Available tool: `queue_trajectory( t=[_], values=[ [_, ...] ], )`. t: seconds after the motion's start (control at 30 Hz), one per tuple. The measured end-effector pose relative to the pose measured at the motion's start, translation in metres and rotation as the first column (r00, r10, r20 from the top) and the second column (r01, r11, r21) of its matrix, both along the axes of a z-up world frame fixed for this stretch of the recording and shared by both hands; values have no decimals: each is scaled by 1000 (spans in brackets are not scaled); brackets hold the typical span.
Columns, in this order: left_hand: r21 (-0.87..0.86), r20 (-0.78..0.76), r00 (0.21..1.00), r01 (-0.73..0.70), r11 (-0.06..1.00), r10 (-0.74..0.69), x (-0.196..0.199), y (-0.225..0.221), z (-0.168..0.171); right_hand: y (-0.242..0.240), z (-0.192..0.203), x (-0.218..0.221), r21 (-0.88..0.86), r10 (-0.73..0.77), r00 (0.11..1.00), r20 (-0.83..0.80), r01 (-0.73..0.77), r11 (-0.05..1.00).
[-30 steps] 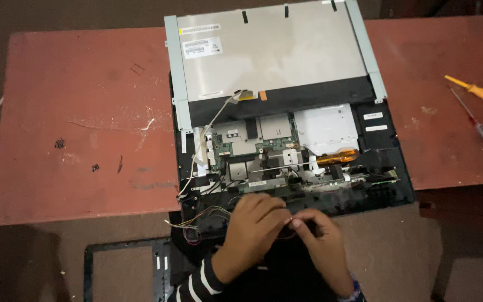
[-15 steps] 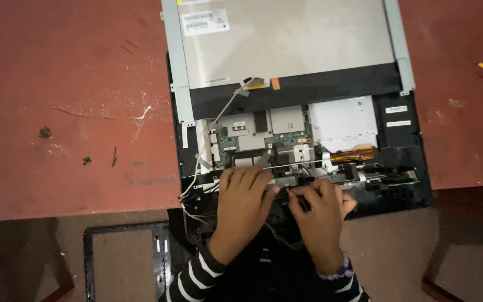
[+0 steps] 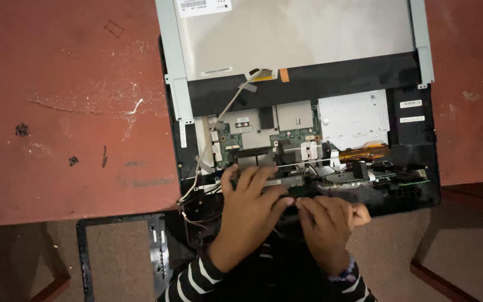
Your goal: The person removes an internal component from a disassembled computer chassis, then uses a screwdriver to loosen screws on the internal frame before lifting the screen panel to reconnect cables underneath.
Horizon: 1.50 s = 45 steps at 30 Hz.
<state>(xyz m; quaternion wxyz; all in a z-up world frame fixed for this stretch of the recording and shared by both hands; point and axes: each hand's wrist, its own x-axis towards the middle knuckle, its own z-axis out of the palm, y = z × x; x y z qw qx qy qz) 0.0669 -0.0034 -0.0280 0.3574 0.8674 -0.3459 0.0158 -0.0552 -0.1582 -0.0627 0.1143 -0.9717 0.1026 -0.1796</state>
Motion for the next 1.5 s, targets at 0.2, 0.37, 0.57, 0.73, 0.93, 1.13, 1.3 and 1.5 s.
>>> queue_trajectory(
  t=[0.2,0.37,0.57,0.73,0.93,1.13,1.3,1.5],
  values=[
    [-19,-90,993,81,997,-83,3,5,10,6,12,4,-65,147,971,187,-137,988],
    [-97,-157,986,34,995,-49,3,6,2,6,5,7,98,79,995,66,-85,992],
    [-43,-159,986,42,998,-48,3,4,5,20,33,19,329,-83,996,-37,90,940],
    [-19,-104,994,-24,1000,22,2,3,4,10,37,29,264,-99,986,-138,133,955],
    [-23,-131,990,-46,999,43,2,3,2,11,38,32,217,-73,986,-151,105,970],
    [-3,-139,989,-48,999,47,2,3,1,10,37,37,186,-29,995,-91,46,982],
    [12,-134,990,-47,999,48,3,2,0,9,34,34,125,-37,994,-104,50,991],
    [-26,-72,997,-28,999,26,5,3,6,1,19,14,280,22,997,-77,1,960]
  ],
)
